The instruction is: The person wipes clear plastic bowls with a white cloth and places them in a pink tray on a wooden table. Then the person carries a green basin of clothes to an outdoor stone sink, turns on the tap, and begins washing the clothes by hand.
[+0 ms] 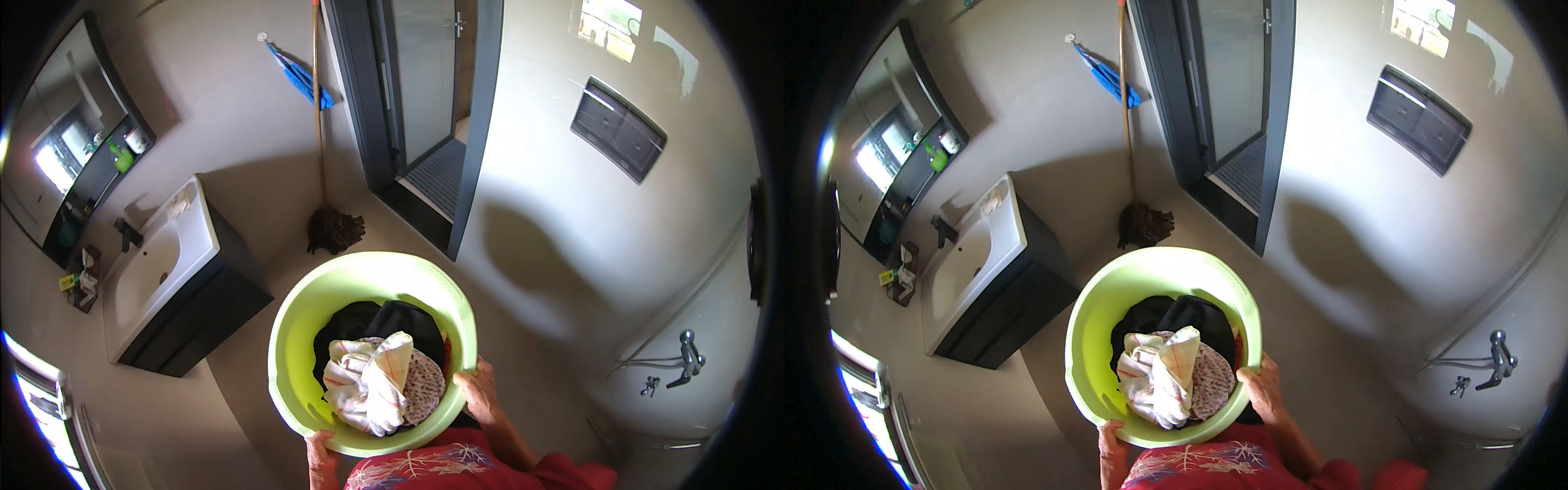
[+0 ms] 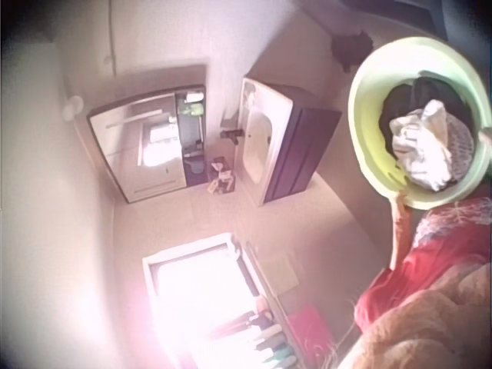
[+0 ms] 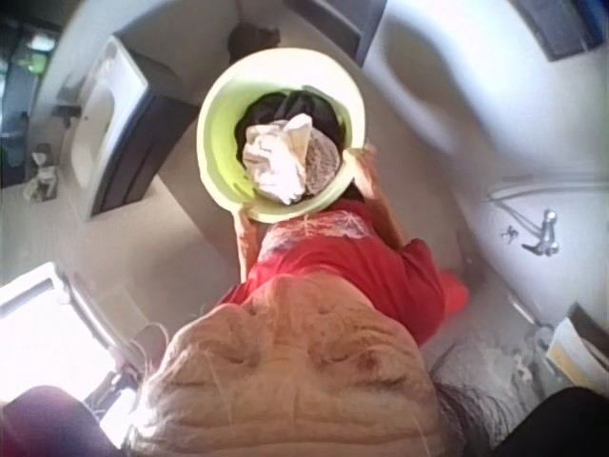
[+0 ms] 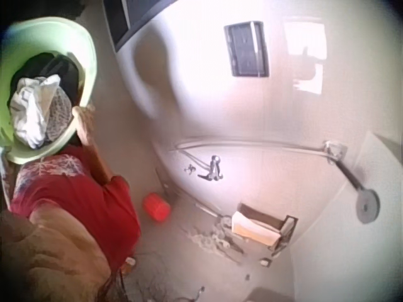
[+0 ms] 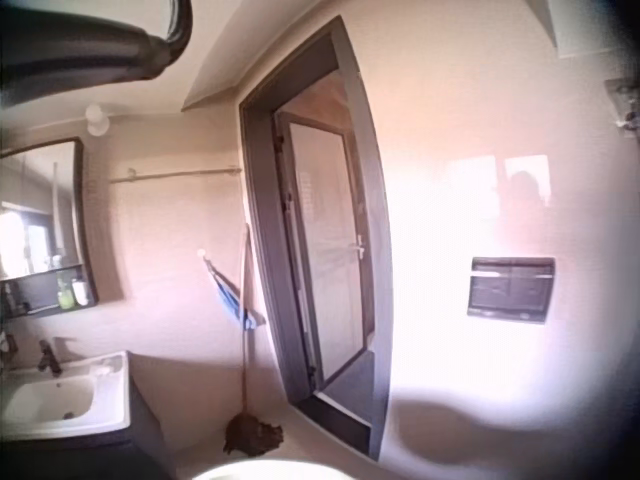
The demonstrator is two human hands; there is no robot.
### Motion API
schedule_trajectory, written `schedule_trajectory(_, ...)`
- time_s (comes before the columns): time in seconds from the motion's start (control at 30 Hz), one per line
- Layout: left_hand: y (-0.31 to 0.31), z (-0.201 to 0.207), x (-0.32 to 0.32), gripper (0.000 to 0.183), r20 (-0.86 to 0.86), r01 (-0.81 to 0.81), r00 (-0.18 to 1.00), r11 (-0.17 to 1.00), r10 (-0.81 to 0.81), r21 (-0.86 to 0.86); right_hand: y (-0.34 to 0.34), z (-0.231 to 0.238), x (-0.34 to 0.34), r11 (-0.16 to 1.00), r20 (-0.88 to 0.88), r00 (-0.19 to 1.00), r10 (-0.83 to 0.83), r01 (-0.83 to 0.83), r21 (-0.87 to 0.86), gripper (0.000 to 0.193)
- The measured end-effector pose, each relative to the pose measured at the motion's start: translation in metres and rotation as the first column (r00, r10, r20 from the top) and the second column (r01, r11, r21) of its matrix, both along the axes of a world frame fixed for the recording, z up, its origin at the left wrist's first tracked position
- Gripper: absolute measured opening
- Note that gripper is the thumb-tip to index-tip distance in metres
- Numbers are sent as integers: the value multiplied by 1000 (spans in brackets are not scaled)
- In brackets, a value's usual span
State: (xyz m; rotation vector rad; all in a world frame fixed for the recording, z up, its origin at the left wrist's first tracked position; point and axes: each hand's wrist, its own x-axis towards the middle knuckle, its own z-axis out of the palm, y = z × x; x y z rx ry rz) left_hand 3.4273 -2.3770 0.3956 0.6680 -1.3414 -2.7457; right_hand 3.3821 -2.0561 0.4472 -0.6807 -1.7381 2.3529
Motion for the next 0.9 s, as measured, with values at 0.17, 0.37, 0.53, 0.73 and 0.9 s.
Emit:
schedule_trajectory(0.17, 0, -50, 62, 45, 4, -9, 1000, 925, 12, -379, 27, -33, 22, 992, 8, 998, 68, -68, 105, 36)
schedule_trajectory(0.37, 53, -22, 44, 42, -86, 3, 993, 745, -81, -667, 56, -7, 12, 958, 44, 992, 120, -127, 255, 43)
schedule_trajectory(0.53, 46, 41, -63, 45, 183, 55, 982, 997, -43, -60, 32, 37, -61, 937, 51, 997, 48, -63, 344, 37)
schedule_trajectory(0.73, 57, 92, -235, 49, 217, 217, 950, 974, -225, 61, 60, 27, -182, 927, -89, 964, -250, 265, 264, 34)
schedule_trajectory(0.9, 169, 33, -462, 54, 34, 470, 876, 869, -480, 155, 168, 42, -328, 889, -56, 890, -452, 455, 51, 40)
